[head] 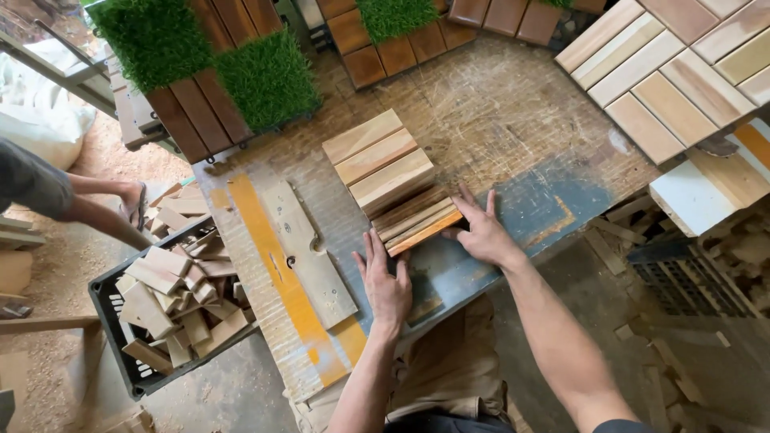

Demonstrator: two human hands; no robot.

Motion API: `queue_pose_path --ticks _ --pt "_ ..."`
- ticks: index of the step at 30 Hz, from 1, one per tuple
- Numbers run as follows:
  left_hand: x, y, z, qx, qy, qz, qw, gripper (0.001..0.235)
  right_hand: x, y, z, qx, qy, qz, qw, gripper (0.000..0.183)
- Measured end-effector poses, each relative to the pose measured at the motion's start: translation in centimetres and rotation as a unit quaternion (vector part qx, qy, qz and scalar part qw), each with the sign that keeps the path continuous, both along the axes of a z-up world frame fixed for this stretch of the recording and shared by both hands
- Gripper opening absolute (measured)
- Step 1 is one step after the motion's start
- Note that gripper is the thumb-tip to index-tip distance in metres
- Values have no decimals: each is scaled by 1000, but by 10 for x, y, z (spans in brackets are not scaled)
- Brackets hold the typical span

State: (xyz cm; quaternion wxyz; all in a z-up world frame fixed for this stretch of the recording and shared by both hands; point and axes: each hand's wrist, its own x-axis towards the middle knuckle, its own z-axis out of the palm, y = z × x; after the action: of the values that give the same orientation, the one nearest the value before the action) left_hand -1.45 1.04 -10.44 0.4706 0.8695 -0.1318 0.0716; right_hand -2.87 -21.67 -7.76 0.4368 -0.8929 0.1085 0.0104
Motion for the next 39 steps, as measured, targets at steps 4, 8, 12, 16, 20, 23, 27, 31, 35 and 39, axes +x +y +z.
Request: queue_pose_path --ticks 4,8,12,16,20,23,27,31,35,39 --pt "2 0 2 -4 13 -8 1000 82 -2 6 14 -4 -7 -11 1000 78" --pt "3 4 3 -10 16 -1 1000 83 -7 9 21 -11 -9 -16 1000 79" --pt "9 8 8 0 50 -24 998 96 -1 11 38 -11 27 6 1000 89" --pt "8 5 13 24 60 -43 997 98 5 8 38 -13 39 25 999 88" --pt "16 1 4 56 50 -45 996 100 14 7 38 3 54 20 998 91" --pt "19 0 3 63 53 -44 996 99 14 7 44 2 61 24 998 93" --pt "22 2 2 71 60 -52 994 96 18 8 46 8 64 27 998 92" --pt "21 1 6 70 72 -53 994 97 16 9 51 9 68 26 997 93" --pt "21 1 6 72 75 -47 993 100 17 11 50 15 65 22 998 93" --pt "22 2 5 59 77 -47 994 100 18 11 46 15 62 19 998 94"
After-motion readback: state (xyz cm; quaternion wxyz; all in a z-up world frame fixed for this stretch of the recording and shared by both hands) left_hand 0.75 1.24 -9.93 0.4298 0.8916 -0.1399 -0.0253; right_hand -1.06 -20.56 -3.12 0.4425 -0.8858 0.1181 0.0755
